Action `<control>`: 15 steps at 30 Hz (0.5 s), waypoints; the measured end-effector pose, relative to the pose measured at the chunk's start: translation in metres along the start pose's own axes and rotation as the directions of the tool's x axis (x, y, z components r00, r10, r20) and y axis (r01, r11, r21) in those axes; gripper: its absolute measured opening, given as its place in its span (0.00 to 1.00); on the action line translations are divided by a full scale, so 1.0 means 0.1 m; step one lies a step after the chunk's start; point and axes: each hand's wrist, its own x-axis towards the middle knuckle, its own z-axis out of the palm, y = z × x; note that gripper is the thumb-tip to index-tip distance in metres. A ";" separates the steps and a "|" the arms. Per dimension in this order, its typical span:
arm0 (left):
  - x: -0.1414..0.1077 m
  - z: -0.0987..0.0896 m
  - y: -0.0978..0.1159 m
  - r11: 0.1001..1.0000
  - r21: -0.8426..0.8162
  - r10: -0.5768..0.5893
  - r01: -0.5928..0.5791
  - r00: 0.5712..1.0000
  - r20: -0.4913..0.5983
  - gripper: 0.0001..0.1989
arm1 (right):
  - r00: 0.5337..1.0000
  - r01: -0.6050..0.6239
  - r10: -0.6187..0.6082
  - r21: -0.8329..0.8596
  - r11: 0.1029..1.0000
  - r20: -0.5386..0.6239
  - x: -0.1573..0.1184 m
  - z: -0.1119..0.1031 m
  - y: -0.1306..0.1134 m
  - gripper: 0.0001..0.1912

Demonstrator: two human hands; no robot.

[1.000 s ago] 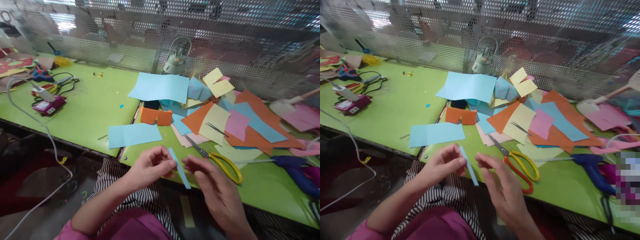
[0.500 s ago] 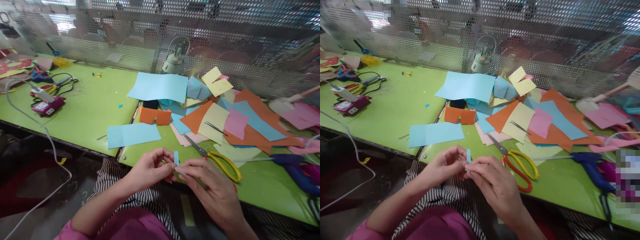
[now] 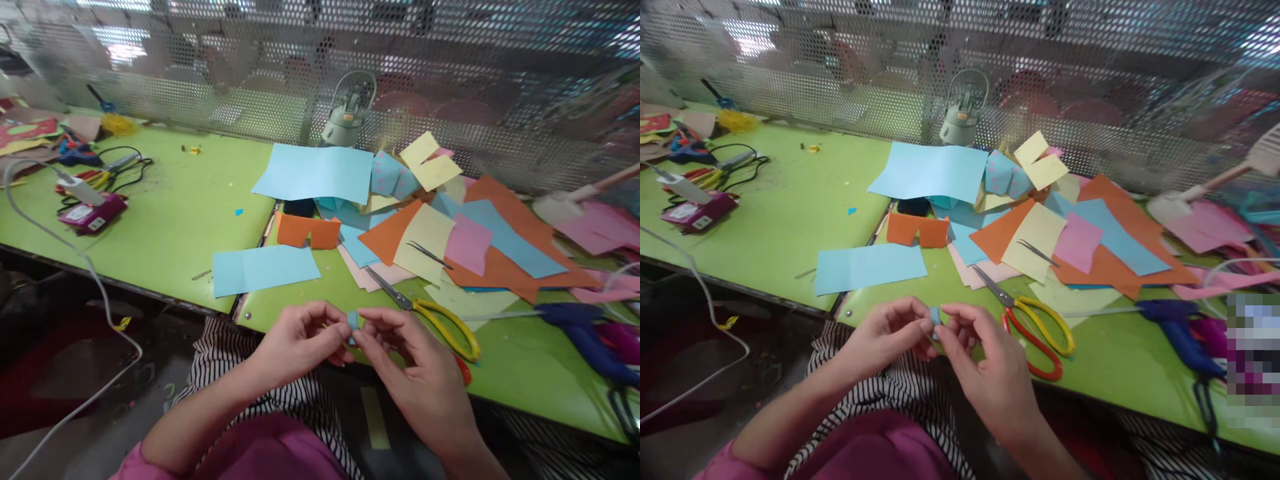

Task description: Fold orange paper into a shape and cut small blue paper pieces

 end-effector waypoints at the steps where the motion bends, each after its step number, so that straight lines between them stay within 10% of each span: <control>1: 0.00 0.00 -0.01 1.000 0.002 0.003 -0.003 1.000 0.004 0.20 | 1.000 -0.003 0.003 0.009 1.000 0.005 0.00 0.00 0.00 0.08; 15: -0.02 -0.02 -0.08 0.994 0.107 0.007 -0.008 1.000 0.007 0.10 | 0.997 0.064 -0.064 0.013 0.998 0.031 0.05 0.00 -0.06 0.03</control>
